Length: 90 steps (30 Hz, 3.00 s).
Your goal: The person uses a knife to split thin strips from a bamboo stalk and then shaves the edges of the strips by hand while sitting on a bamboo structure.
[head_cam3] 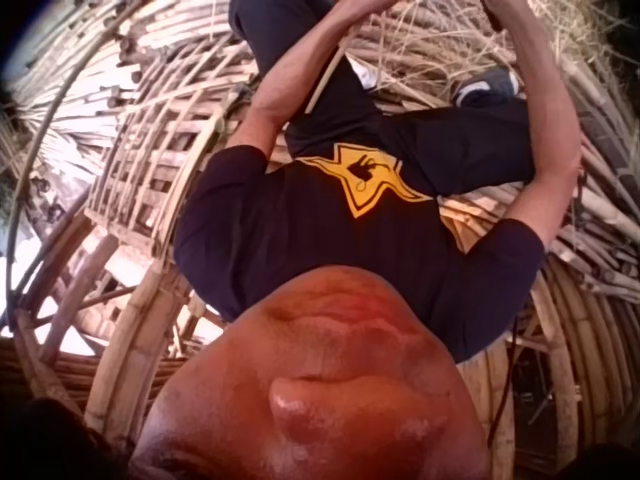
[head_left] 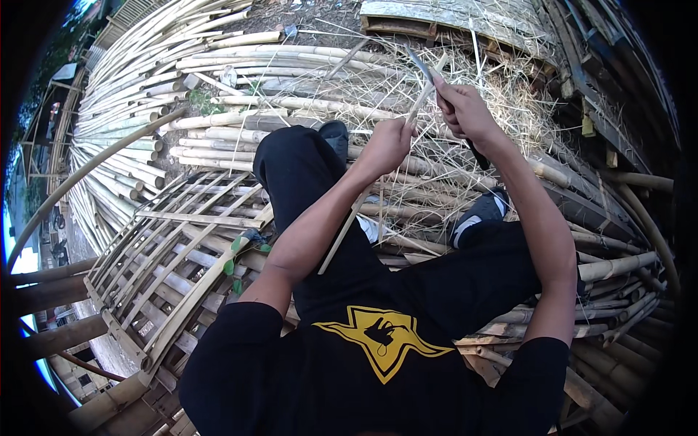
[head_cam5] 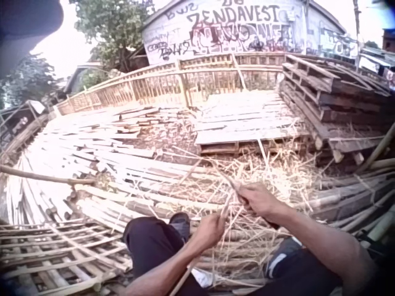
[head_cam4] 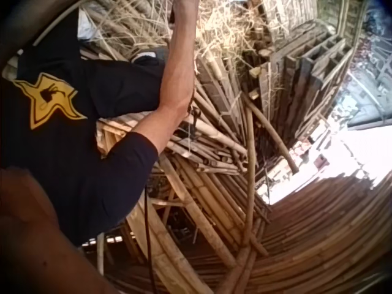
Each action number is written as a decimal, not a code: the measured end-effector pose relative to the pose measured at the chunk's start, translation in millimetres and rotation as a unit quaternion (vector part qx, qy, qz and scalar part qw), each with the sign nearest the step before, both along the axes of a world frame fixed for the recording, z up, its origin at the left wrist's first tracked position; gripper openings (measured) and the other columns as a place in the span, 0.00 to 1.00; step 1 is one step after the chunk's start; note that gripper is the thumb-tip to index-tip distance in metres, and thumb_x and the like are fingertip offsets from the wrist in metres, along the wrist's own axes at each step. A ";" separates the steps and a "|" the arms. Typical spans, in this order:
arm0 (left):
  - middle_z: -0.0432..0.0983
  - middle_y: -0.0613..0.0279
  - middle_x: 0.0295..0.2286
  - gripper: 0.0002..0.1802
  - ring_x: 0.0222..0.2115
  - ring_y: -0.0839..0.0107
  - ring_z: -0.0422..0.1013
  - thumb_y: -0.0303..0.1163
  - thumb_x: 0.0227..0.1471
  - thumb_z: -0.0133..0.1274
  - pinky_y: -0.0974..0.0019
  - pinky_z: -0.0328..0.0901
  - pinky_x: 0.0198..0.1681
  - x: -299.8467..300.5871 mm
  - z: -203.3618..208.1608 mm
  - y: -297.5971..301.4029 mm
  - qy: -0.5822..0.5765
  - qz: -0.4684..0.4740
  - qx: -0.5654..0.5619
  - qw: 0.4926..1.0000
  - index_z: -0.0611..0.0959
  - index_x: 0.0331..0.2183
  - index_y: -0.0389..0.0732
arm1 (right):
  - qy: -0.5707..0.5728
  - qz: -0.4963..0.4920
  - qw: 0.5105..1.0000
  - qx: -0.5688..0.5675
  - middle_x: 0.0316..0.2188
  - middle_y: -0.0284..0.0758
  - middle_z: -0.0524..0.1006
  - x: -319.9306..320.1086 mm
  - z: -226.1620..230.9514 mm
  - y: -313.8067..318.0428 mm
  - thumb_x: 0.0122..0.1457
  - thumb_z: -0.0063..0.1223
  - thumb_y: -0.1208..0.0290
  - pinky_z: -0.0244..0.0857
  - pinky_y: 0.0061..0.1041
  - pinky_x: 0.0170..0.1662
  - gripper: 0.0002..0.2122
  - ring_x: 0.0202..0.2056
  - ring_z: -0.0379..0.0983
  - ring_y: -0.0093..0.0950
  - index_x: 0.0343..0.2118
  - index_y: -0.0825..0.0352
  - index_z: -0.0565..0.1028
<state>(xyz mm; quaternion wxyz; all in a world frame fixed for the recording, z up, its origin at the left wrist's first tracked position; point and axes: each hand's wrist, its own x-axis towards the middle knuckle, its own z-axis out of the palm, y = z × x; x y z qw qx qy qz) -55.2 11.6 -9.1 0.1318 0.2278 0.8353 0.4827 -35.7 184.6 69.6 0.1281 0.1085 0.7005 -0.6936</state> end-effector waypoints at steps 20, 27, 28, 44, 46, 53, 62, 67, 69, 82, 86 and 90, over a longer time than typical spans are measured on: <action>0.53 0.77 0.12 0.16 0.09 0.86 0.49 0.41 0.63 0.38 0.79 0.49 0.10 0.3 30.7 -6.0 -0.374 -0.104 0.221 0.895 0.70 0.40 0.37 | 0.046 0.010 0.899 0.436 0.20 0.41 0.73 -8.5 9.4 84.8 0.61 0.44 0.63 0.61 0.34 0.28 0.14 0.20 0.68 0.32 0.35 0.71 0.74; 0.54 0.75 0.13 0.15 0.08 0.86 0.49 0.42 0.63 0.37 0.80 0.48 0.09 -1.3 37.5 -3.2 -0.406 -0.111 0.226 0.879 0.69 0.39 0.40 | 0.109 0.010 0.933 0.343 0.15 0.29 0.67 -4.9 4.6 60.0 0.63 0.42 0.69 0.56 0.18 0.19 0.09 0.16 0.62 0.16 0.35 0.69 0.71; 0.54 0.75 0.13 0.15 0.07 0.86 0.48 0.42 0.63 0.36 0.80 0.47 0.08 -1.4 37.5 -3.6 -0.406 -0.111 0.229 0.878 0.69 0.37 0.40 | 0.127 0.029 0.913 0.386 0.15 0.30 0.67 -7.6 3.2 60.0 0.64 0.43 0.67 0.56 0.20 0.19 0.09 0.16 0.63 0.17 0.34 0.68 0.71; 0.51 0.76 0.12 0.14 0.06 0.86 0.44 0.42 0.63 0.36 0.79 0.41 0.06 3.2 35.2 -8.5 -0.442 -0.112 0.279 0.845 0.66 0.31 0.43 | 0.156 -0.088 0.832 0.524 0.18 0.51 0.70 -23.4 -29.7 66.5 0.65 0.36 0.58 0.58 0.42 0.26 0.20 0.21 0.66 0.49 0.28 0.72 0.71; 0.52 0.75 0.13 0.14 0.06 0.86 0.45 0.41 0.64 0.35 0.77 0.40 0.06 5.0 33.5 -12.3 -0.457 -0.113 0.254 0.845 0.66 0.31 0.42 | 0.141 -0.056 0.837 0.525 0.17 0.51 0.69 -21.0 -35.8 68.7 0.65 0.35 0.58 0.57 0.42 0.25 0.21 0.20 0.65 0.49 0.27 0.73 0.70; 0.51 0.76 0.12 0.14 0.06 0.87 0.44 0.42 0.63 0.36 0.79 0.40 0.06 -4.5 29.0 -8.8 -0.432 -0.061 0.265 0.860 0.67 0.30 0.42 | 0.182 0.034 0.852 0.490 0.16 0.49 0.67 -13.8 -45.0 39.4 0.64 0.36 0.57 0.56 0.38 0.25 0.22 0.18 0.61 0.42 0.23 0.74 0.69; 0.52 0.76 0.13 0.14 0.07 0.86 0.45 0.41 0.63 0.36 0.78 0.40 0.07 -2.4 34.4 -4.1 -0.425 -0.102 0.259 0.861 0.66 0.30 0.43 | 0.131 -0.071 0.856 0.495 0.13 0.46 0.66 -28.9 -28.4 70.4 0.65 0.35 0.57 0.55 0.37 0.24 0.24 0.16 0.59 0.40 0.21 0.74 0.69; 0.52 0.77 0.13 0.13 0.07 0.87 0.45 0.40 0.63 0.37 0.80 0.42 0.06 -5.4 29.9 -8.1 -0.418 -0.050 0.239 0.875 0.66 0.31 0.43 | 0.211 0.035 0.846 0.488 0.14 0.49 0.67 -4.7 -51.2 26.7 0.64 0.39 0.60 0.57 0.39 0.25 0.20 0.18 0.64 0.46 0.22 0.73 0.70; 0.52 0.77 0.13 0.13 0.07 0.87 0.45 0.40 0.63 0.37 0.79 0.42 0.06 -4.0 34.4 -8.4 -0.423 -0.061 0.241 0.871 0.66 0.31 0.43 | 0.219 0.016 0.841 0.495 0.16 0.49 0.70 -15.0 -48.8 38.8 0.64 0.37 0.59 0.60 0.41 0.25 0.20 0.20 0.67 0.48 0.23 0.71 0.71; 0.52 0.76 0.13 0.13 0.07 0.87 0.45 0.41 0.63 0.37 0.79 0.42 0.06 -3.4 36.9 -14.3 -0.444 -0.072 0.261 0.854 0.67 0.31 0.42 | 0.239 0.010 0.820 0.520 0.12 0.46 0.70 -16.1 -46.6 46.5 0.64 0.38 0.59 0.59 0.42 0.22 0.20 0.15 0.67 0.45 0.21 0.69 0.71; 0.51 0.77 0.12 0.13 0.07 0.87 0.45 0.41 0.63 0.37 0.79 0.41 0.06 1.0 37.7 -13.9 -0.456 -0.102 0.271 0.842 0.66 0.30 0.43 | 0.192 -0.075 0.807 0.554 0.12 0.48 0.70 -29.8 -35.1 78.9 0.65 0.36 0.60 0.59 0.42 0.21 0.20 0.16 0.68 0.45 0.22 0.69 0.71; 0.52 0.75 0.13 0.14 0.06 0.86 0.45 0.40 0.63 0.36 0.77 0.40 0.06 -1.5 37.3 -17.2 -0.448 -0.086 0.239 0.857 0.64 0.29 0.42 | 0.218 -0.054 0.811 0.540 0.13 0.49 0.70 -20.5 -54.5 67.4 0.65 0.35 0.60 0.59 0.42 0.22 0.21 0.16 0.68 0.45 0.20 0.71 0.71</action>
